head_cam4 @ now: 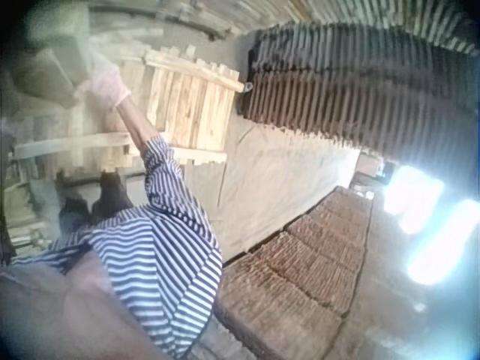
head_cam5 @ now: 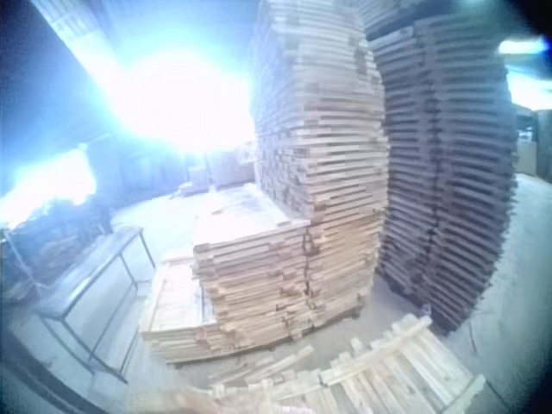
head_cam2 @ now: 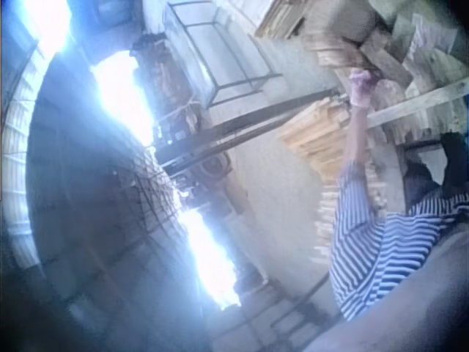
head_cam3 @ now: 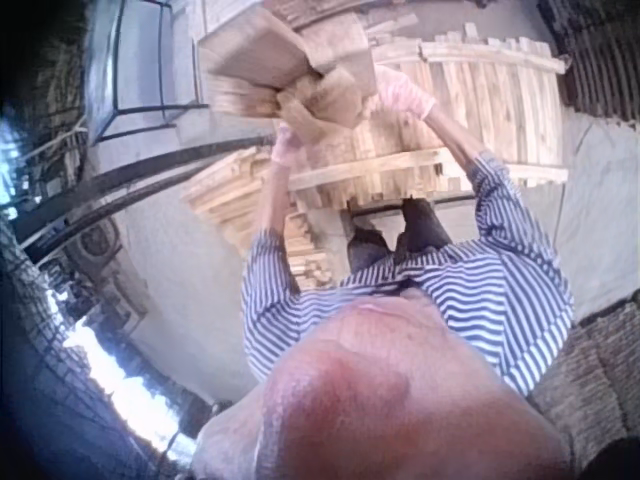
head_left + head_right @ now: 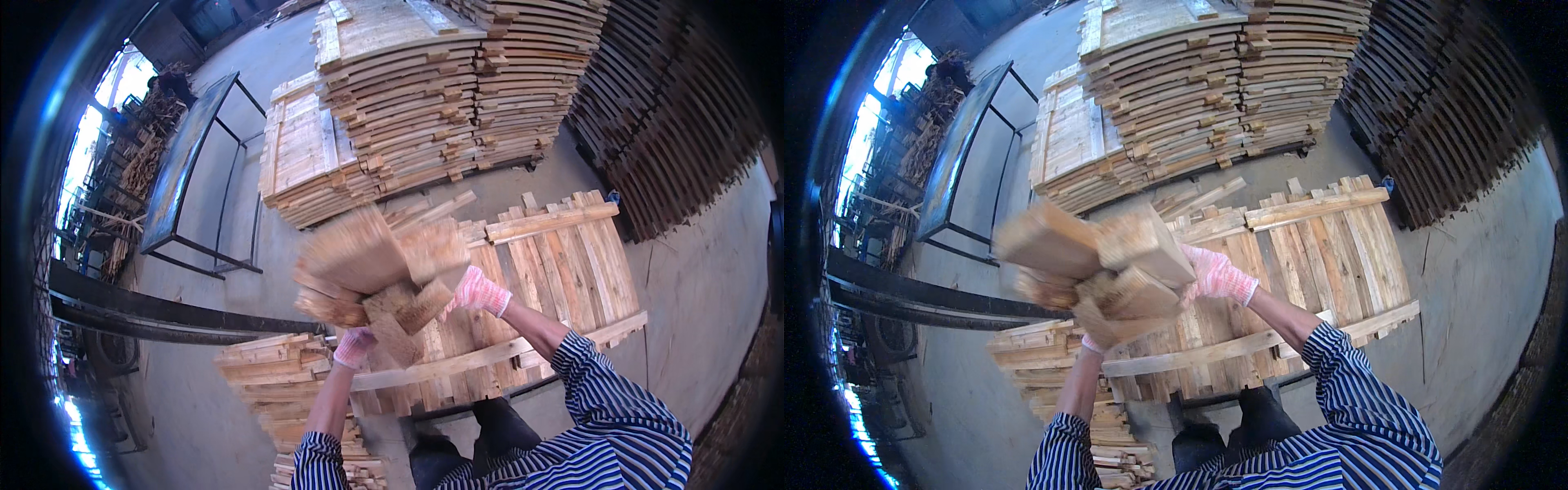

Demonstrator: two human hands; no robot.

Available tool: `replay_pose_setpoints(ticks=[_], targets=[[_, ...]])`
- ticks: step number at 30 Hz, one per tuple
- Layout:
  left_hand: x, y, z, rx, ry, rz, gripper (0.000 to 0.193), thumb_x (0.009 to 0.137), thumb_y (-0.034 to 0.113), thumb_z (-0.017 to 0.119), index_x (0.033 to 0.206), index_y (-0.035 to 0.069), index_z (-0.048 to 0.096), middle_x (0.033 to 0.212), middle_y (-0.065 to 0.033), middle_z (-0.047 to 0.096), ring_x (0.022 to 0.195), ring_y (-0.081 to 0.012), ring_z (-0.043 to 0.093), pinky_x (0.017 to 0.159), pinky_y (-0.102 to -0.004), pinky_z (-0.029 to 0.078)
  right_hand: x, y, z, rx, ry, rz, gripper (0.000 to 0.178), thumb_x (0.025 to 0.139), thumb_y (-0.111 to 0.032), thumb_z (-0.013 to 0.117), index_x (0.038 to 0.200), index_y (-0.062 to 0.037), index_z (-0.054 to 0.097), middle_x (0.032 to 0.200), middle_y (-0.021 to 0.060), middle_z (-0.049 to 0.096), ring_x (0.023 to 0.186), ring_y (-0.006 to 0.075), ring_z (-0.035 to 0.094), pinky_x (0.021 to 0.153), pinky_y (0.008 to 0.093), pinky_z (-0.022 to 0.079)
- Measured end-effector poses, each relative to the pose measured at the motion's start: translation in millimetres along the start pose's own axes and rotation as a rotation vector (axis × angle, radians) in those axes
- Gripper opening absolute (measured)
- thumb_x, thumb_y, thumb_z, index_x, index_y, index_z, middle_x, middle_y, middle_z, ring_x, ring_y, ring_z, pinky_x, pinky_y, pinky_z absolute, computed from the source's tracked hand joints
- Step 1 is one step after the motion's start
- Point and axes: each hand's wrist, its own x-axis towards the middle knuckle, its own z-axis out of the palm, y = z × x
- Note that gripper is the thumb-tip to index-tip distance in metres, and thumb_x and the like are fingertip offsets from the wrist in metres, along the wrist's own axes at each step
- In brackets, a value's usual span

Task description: The person repeatedly picks up small stacks of wooden planks from a metal rack and places them onto a growing pile on the floor. The person wears pink gloves and a striped shirt while moving the planks in a warehouse setting.

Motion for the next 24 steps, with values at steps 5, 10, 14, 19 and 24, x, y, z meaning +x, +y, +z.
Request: replay_pose_setpoints(ticks=[5,10,14,19,24], targets=[[13,-2,4,0.036,-0.024,0.053,0.054,0.087,0.020,0.077,0.134,0.004,0.056,0.115,-0.0067,0.070,0.099,-0.0213,0.070,0.083,-0.0345,0.060,-2,36,11,-0.083,0.039,0.016,0.120,0.055,-0.041,0.100,0.153,-0.0066,0.039,0.140,0.0110,0.061,0.127,0.0204,0.056,0.106,0.0376,0.048],[80,20,20,0.091,-0.113,0.176,0.053,0.086,0.017,0.077,0.132,0.004,0.056,0.110,-0.0075,0.071,0.096,-0.0213,0.070,0.079,-0.0345,0.061,-9,32,-8,0.451,0.169,-0.169,0.090,0.071,-0.024,0.088,0.146,-0.0015,0.043,0.125,0.0144,0.064,0.112,0.0253,0.063,0.095,0.0366,0.053],[127,91,67,-0.535,-0.217,-0.546,0.050,0.085,0.016,0.076,0.131,0.003,0.057,0.106,-0.0079,0.071,0.097,-0.0208,0.069,0.082,-0.0357,0.060,-54,41,-31,0.120,0.451,-0.110,0.092,0.078,-0.029,0.080,0.152,0.0023,0.034,0.127,0.0181,0.063,0.119,0.0276,0.060,0.103,0.0355,0.048],[91,82,196,-0.797,-0.121,-0.652,0.060,0.093,0.045,0.072,0.136,0.007,0.053,0.118,-0.0059,0.065,0.107,-0.0213,0.064,0.095,-0.0368,0.056,-144,58,-45,0.643,0.623,0.113,0.119,0.070,-0.048,0.087,0.157,0.0032,0.024,0.145,0.0248,0.051,0.133,0.0329,0.052,0.114,0.0370,0.041],[62,99,340,-0.597,-0.320,-0.862,0.087,0.094,0.061,0.061,0.150,0.001,0.033,0.144,-0.0168,0.046,0.131,-0.0275,0.047,0.110,-0.0377,0.040,-248,90,-98,0.652,0.671,0.365,0.119,0.070,-0.047,0.089,0.157,0.0031,0.025,0.143,0.0243,0.052,0.130,0.0315,0.054,0.113,0.0363,0.041]])
